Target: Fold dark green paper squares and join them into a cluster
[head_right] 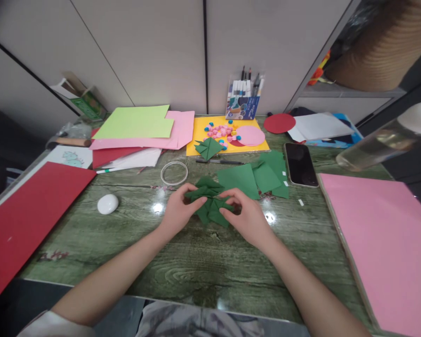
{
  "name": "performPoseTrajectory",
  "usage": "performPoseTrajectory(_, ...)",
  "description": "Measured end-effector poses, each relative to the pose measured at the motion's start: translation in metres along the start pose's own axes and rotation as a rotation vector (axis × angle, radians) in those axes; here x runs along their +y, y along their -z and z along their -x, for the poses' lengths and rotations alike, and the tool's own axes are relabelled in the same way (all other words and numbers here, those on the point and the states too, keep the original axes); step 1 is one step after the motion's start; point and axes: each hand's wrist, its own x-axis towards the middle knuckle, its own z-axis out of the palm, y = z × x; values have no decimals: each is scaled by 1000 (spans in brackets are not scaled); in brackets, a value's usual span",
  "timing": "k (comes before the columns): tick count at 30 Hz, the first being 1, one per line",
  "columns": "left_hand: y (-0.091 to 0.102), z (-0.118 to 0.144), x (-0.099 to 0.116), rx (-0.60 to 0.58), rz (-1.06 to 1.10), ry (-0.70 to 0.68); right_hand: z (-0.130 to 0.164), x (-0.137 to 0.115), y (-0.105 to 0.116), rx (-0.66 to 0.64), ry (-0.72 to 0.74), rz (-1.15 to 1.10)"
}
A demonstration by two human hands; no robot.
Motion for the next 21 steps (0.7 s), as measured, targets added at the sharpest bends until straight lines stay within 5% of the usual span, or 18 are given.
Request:
performPoseTrajectory(9, -2, 5, 4, 2, -159, -111, 2, 0, -1, 57, 1, 37)
performPoseTrajectory(14, 0, 3, 3, 49, -198, -64, 2, -4, 1, 58, 16, 80)
performPoseTrajectory(17, 1, -1, -1, 40, -143, 31, 0, -2, 7, -39, -18, 87)
performPoseTrajectory(21, 7, -6, -5, -157, -153, 117, -6, 7, 20, -224, -72, 79)
